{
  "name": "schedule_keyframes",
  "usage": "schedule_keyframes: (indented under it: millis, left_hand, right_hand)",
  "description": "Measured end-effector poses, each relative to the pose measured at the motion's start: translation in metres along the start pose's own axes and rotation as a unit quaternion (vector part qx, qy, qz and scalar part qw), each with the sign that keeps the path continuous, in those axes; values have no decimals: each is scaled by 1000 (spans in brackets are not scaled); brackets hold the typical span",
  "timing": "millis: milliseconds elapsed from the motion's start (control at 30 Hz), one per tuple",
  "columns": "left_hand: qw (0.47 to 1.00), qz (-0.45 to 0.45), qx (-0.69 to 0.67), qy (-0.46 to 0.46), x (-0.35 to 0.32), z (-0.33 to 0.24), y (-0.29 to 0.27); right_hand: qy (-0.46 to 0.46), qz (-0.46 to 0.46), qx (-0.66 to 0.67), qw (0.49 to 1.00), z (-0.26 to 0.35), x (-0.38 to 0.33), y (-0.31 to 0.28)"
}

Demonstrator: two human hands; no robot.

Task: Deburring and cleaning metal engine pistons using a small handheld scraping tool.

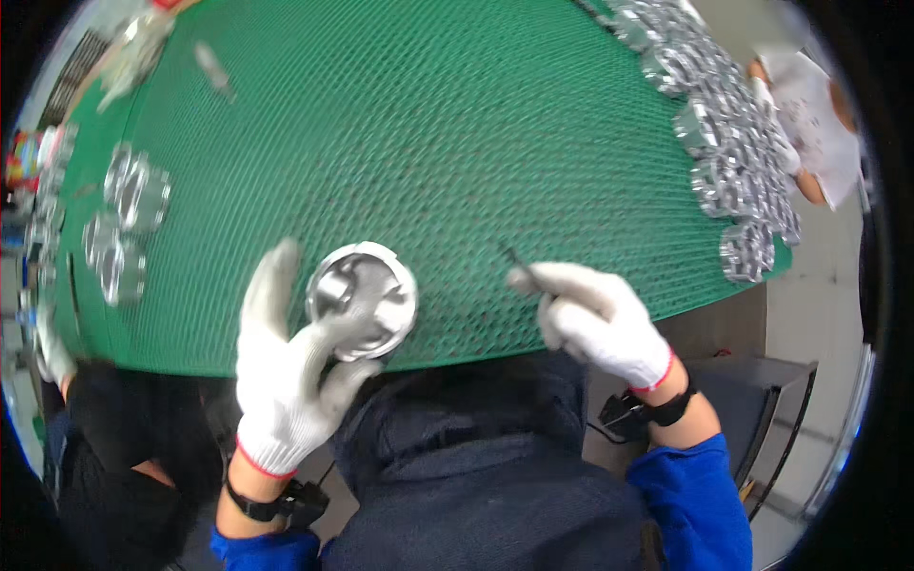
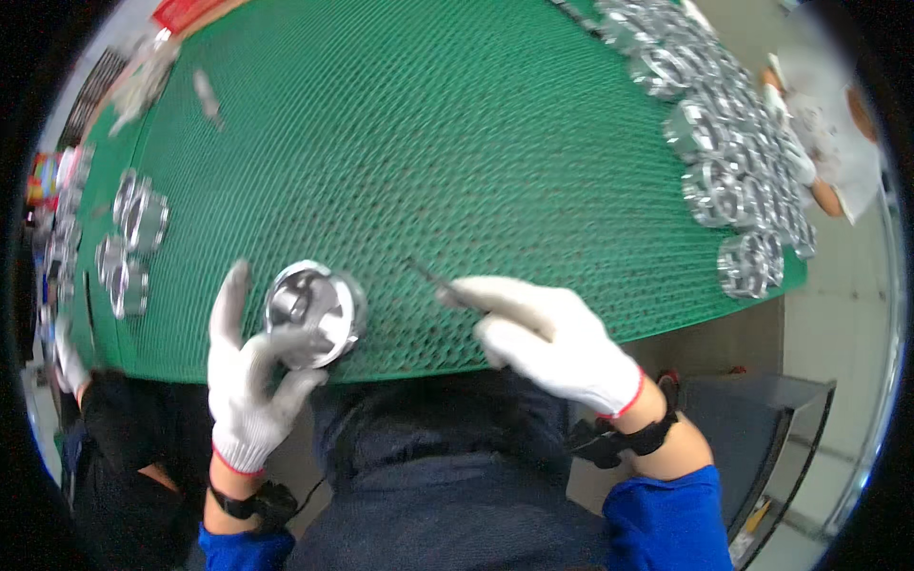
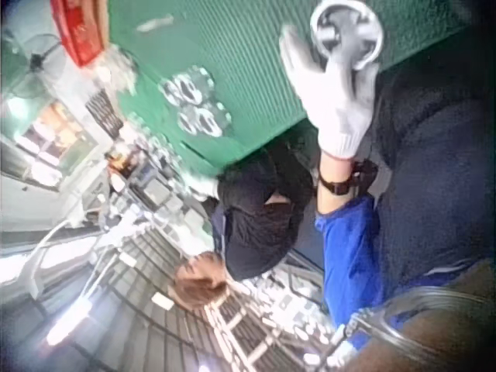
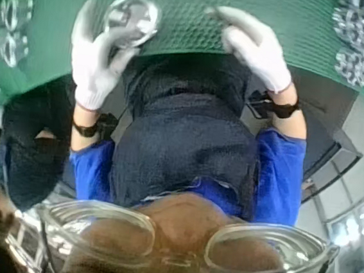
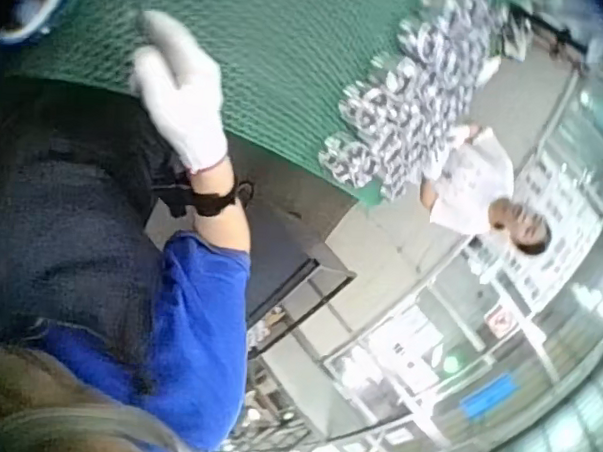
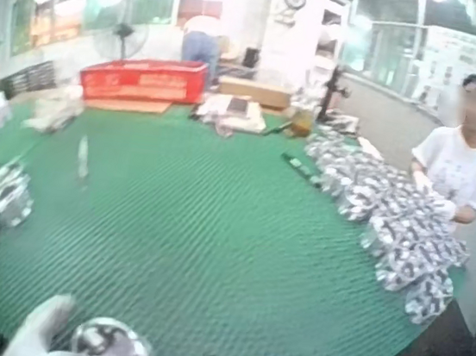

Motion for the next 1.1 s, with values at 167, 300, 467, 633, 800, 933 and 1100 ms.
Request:
schedule_keyframes:
  millis: [167, 300, 467, 633, 800, 933, 1100]
  left_hand:
    - [994, -42, -91, -37, -23, 7, 19]
    - [995, -41, -74, -54, -35, 5, 20]
    - [995, -53, -66, -56, -35, 5, 24]
    - [994, -61, -74, -60, -35, 5, 23]
    - [994, -65, -65, -62, -30, 3, 25]
    - [994, -63, -59, -64, -30, 1, 25]
    - [997, -14, -45, -61, -36, 4, 14]
  right_hand:
    - [-143, 14, -300, 943, 30, 19, 15]
    - [-284, -63, -553, 781, 56, 33, 27]
    - [-219, -32, -571, 791, 48, 23, 37]
    - [-249, 10, -541, 803, 51, 15, 36]
    - [-194, 11, -564, 802, 45, 8, 44]
    - [-172, 66, -454, 872, 26, 8, 54]
    - [-43, 290, -119, 949, 32, 7, 52]
Point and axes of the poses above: each hand's wrist, its own x-axis towards the middle knuckle, its own y-axis out of the palm, z = x × y, the point moved 2 cm from there along x, towards the middle knuckle, and after that the axes turned 1 degree about -x, right-handed, at the moved point
